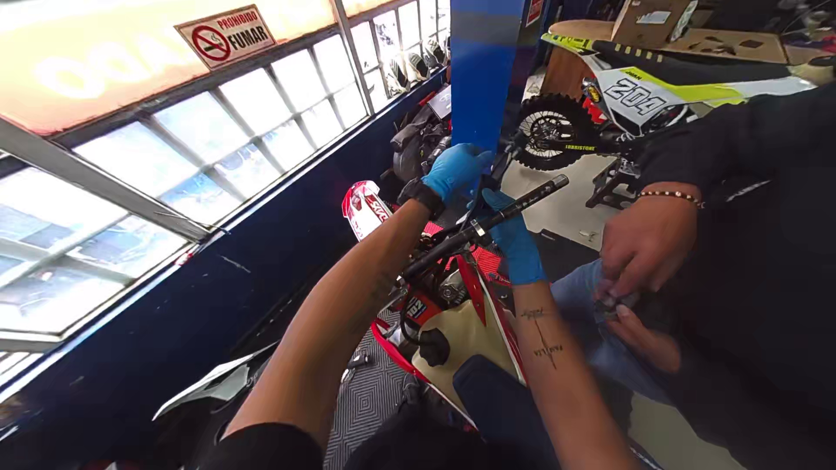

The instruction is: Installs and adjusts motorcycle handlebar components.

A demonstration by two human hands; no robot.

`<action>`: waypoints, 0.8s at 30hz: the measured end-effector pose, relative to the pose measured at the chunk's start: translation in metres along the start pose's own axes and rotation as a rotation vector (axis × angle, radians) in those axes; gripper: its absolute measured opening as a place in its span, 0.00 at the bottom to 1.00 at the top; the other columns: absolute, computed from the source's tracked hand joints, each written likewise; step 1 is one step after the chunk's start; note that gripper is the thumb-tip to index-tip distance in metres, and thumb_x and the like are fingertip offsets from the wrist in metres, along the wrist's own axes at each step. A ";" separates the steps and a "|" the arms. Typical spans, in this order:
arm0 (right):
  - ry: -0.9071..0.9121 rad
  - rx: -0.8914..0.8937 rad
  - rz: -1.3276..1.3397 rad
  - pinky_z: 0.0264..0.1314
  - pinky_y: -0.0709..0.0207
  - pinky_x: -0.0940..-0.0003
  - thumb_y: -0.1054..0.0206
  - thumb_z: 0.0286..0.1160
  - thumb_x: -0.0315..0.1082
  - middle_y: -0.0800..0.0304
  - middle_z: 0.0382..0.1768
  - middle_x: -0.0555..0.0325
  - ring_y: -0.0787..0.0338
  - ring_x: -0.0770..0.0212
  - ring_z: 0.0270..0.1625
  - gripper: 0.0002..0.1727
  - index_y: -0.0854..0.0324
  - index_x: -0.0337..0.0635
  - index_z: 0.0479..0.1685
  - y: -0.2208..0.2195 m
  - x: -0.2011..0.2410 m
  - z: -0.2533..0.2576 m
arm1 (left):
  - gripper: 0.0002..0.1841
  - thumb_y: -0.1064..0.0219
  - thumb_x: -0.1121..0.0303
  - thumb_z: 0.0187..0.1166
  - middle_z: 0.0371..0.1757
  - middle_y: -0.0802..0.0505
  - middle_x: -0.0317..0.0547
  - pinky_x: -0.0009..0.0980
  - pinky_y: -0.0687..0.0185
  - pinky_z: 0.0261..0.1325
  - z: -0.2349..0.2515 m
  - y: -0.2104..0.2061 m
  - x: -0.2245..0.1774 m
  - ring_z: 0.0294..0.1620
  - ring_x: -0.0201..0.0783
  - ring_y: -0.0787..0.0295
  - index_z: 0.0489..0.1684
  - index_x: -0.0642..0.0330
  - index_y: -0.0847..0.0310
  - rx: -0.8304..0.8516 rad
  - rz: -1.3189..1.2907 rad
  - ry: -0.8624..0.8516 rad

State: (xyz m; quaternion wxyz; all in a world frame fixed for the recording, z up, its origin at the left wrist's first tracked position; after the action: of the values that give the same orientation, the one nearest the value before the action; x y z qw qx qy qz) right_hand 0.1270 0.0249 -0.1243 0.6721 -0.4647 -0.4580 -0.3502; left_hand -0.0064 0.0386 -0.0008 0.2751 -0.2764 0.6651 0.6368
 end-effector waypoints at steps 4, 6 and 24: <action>-0.033 -0.155 0.035 0.36 0.13 0.68 0.52 0.91 0.34 0.10 0.36 0.59 0.11 0.66 0.34 0.16 0.20 0.36 0.54 0.020 -0.017 -0.047 | 0.25 0.44 0.47 0.90 0.67 0.09 0.44 0.53 0.20 0.72 -0.089 0.020 0.020 0.67 0.41 0.12 0.77 0.49 0.20 -0.198 -0.019 -0.092; -0.103 -0.183 0.058 0.34 0.15 0.70 0.52 0.93 0.39 0.09 0.35 0.60 0.12 0.68 0.32 0.18 0.17 0.38 0.50 0.011 -0.015 -0.084 | 0.24 0.44 0.48 0.89 0.68 0.09 0.40 0.46 0.21 0.76 -0.128 0.019 0.039 0.70 0.34 0.13 0.75 0.49 0.17 -0.245 -0.060 -0.118; 0.190 0.007 -0.513 0.61 0.10 0.66 0.32 0.80 0.36 0.06 0.59 0.48 0.05 0.64 0.56 0.27 0.23 0.30 0.75 -0.125 0.049 -0.164 | 0.13 0.41 0.63 0.87 0.33 0.08 0.52 0.60 0.16 0.43 -0.130 0.053 0.034 0.37 0.52 0.09 0.48 0.59 0.11 -0.120 0.392 -0.152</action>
State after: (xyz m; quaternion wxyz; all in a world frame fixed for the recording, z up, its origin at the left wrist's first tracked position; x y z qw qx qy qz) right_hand 0.0790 -0.1731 -0.0648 0.6032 -0.2961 -0.4967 -0.5494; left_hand -0.0702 -0.0900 0.0168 0.1786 -0.1089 0.6442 0.7357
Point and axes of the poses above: each hand's wrist, its own z-axis towards the middle knuckle, its own y-axis out of the back of the hand, x = y × z, the point moved 5 cm from there along z, towards the middle knuckle
